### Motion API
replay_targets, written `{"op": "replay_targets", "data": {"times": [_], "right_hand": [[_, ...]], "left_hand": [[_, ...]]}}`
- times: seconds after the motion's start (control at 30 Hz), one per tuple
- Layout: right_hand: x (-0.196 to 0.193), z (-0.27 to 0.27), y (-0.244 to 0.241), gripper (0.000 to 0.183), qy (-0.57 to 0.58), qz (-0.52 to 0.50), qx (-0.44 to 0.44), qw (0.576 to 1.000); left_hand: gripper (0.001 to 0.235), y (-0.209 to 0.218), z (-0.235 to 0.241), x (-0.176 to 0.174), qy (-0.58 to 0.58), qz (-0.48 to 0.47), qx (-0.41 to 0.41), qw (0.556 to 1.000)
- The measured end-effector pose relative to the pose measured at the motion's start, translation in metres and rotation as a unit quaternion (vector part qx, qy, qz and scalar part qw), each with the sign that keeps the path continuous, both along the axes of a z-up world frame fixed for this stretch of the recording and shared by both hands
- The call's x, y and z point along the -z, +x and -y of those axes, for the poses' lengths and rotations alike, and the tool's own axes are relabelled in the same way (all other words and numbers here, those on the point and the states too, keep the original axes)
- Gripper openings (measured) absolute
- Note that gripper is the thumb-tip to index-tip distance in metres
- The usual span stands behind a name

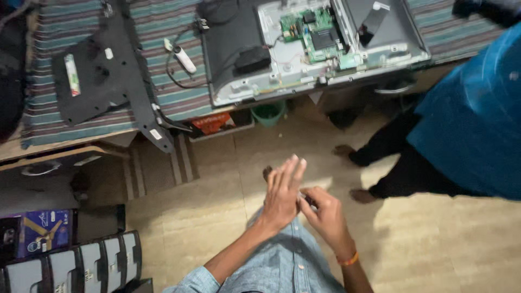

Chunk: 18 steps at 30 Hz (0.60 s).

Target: The person retrieves a flashlight from a drawer, illuminates the interior of a disassembled television, and uses a screwdriver to remove screws from a circuit board. They then detach and lift a metal bracket from the chassis.

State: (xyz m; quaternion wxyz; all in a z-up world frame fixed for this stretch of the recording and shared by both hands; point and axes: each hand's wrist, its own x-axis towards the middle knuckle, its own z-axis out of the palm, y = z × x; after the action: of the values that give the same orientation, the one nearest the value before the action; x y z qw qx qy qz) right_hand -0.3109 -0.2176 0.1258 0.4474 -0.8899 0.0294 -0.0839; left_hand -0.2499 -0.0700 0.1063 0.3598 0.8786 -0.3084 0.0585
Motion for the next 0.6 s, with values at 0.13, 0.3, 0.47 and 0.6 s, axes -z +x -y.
{"op": "replay_targets", "data": {"times": [0.13, 0.3, 0.47, 0.6], "right_hand": [[0.014, -0.003, -0.014, 0.024, -0.031, -0.039, 0.081, 0.995], [0.033, 0.027, -0.045, 0.024, -0.117, -0.036, 0.172, 0.977], [0.037, 0.045, -0.07, 0.024, -0.044, -0.059, 0.226, 0.971], [0.039, 0.036, -0.08, 0.021, 0.001, -0.01, 0.225, 0.974]], "left_hand": [[0.079, -0.015, -0.005, -0.003, -0.01, 0.043, 0.047, 0.998], [0.041, -0.038, -0.018, 0.001, -0.129, 0.031, 0.043, 0.99], [0.016, -0.042, -0.031, 0.008, -0.225, -0.044, 0.023, 0.973], [0.017, -0.049, -0.029, 0.015, -0.258, -0.086, 0.047, 0.961]]}}
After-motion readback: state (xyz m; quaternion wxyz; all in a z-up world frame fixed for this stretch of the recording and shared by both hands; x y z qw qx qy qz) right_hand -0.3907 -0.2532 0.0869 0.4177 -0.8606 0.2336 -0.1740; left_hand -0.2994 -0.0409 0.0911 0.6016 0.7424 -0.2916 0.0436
